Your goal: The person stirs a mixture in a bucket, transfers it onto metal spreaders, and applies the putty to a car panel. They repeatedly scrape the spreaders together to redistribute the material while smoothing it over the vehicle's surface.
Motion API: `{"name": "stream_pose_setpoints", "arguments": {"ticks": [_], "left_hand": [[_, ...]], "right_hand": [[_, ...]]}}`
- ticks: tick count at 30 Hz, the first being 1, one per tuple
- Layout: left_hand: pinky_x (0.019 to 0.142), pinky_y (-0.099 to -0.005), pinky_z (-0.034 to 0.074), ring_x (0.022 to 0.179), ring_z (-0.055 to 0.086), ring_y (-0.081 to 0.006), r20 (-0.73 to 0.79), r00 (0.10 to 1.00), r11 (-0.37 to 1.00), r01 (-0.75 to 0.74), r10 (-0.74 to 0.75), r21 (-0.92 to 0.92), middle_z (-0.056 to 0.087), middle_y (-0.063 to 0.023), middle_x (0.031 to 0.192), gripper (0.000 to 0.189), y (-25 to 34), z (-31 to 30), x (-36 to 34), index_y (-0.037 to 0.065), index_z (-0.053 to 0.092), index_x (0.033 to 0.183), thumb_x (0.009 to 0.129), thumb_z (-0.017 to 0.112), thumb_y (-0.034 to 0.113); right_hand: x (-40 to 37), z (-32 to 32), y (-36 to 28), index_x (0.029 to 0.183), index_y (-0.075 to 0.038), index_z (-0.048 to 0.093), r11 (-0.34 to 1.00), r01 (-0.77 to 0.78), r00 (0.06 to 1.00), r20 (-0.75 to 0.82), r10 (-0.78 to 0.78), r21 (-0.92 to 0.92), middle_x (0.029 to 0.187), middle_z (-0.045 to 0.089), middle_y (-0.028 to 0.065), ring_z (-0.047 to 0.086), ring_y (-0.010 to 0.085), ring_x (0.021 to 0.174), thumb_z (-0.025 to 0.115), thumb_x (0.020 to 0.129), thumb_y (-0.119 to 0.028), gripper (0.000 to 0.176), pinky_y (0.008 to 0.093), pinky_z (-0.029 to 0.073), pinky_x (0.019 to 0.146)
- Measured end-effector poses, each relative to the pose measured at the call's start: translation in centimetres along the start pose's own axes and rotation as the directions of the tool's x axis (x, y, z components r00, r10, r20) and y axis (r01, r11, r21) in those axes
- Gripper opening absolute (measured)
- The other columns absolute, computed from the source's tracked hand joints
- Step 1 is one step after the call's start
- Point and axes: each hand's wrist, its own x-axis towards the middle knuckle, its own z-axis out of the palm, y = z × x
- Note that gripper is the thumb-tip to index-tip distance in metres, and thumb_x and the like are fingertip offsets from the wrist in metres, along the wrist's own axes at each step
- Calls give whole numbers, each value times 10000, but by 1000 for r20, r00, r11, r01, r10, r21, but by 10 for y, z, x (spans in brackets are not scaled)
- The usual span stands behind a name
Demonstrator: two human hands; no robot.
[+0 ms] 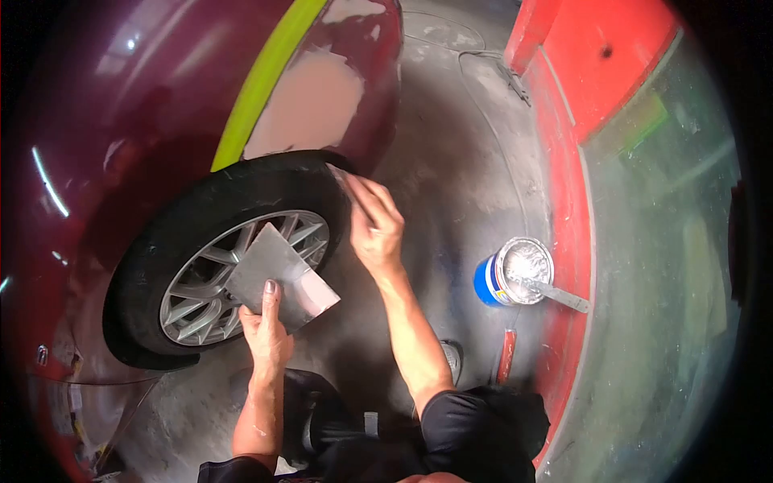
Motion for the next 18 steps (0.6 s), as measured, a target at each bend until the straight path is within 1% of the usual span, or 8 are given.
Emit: {"name": "stream_pose_setpoints", "arguments": {"ticks": [1,4,5,9,11,12,16,18], "left_hand": [[800,-276,467,889,578,-92,-3,999,996,45,-46,-79,650,25,979,190,0,1,0,62,670,1068,949,687,209],[838,-299,489,916,601,-113,20,993,966,120,-119,-228,650,16,1038,218,7,12,1,72,642,1125,947,682,191],[847,-305,492,930,606,-118,40,991,958,133,-127,-253,649,14,1053,231,2,10,3,73,634,1141,946,682,188],[862,-329,503,970,621,-132,141,981,932,175,-135,-319,651,2,1083,255,2,24,2,73,619,1168,947,680,185],[876,-347,512,984,635,-141,159,966,903,250,-206,-350,660,-20,1114,220,6,32,0,65,627,1162,964,653,158],[894,-346,506,1000,630,-141,170,961,882,268,-217,-389,659,-25,1130,227,5,35,0,61,627,1171,966,652,158],[953,-343,479,1054,611,-144,183,948,798,319,-262,-511,655,-38,1165,270,-8,48,1,47,615,1207,969,654,167],[979,-351,465,1080,601,-150,218,934,764,357,-284,-537,655,-42,1169,294,-8,54,0,39,603,1229,967,655,162]], "right_hand": [[-3,-8,-1,1157,14,673,988,-125,992,16,124,93,1129,679,148,653,252,1045,547,851,72,336,341,501,923],[7,-36,-16,1173,27,651,920,-359,930,142,338,155,1062,673,77,616,146,1008,510,875,-18,333,284,467,898],[22,-43,-28,1201,26,636,924,-329,937,186,294,195,1047,648,47,585,111,912,496,864,15,365,256,457,849],[72,-65,-57,1277,9,613,938,-312,825,532,189,151,1010,588,-8,413,42,681,472,842,62,460,202,371,662],[87,-74,-65,1315,-16,591,947,-305,732,661,166,100,1089,618,70,511,93,756,412,816,64,536,232,444,725],[91,-81,-76,1332,-7,573,905,-425,629,711,316,-26,1140,620,95,572,133,918,399,807,57,557,245,454,833],[69,-96,-103,1355,-3,552,961,-276,655,732,188,-1,1234,598,147,585,216,1104,395,796,72,585,278,449,933],[53,-97,-114,1373,-14,537,997,-73,628,777,31,18,1291,568,180,584,279,1158,423,776,109,621,305,462,958]]}}
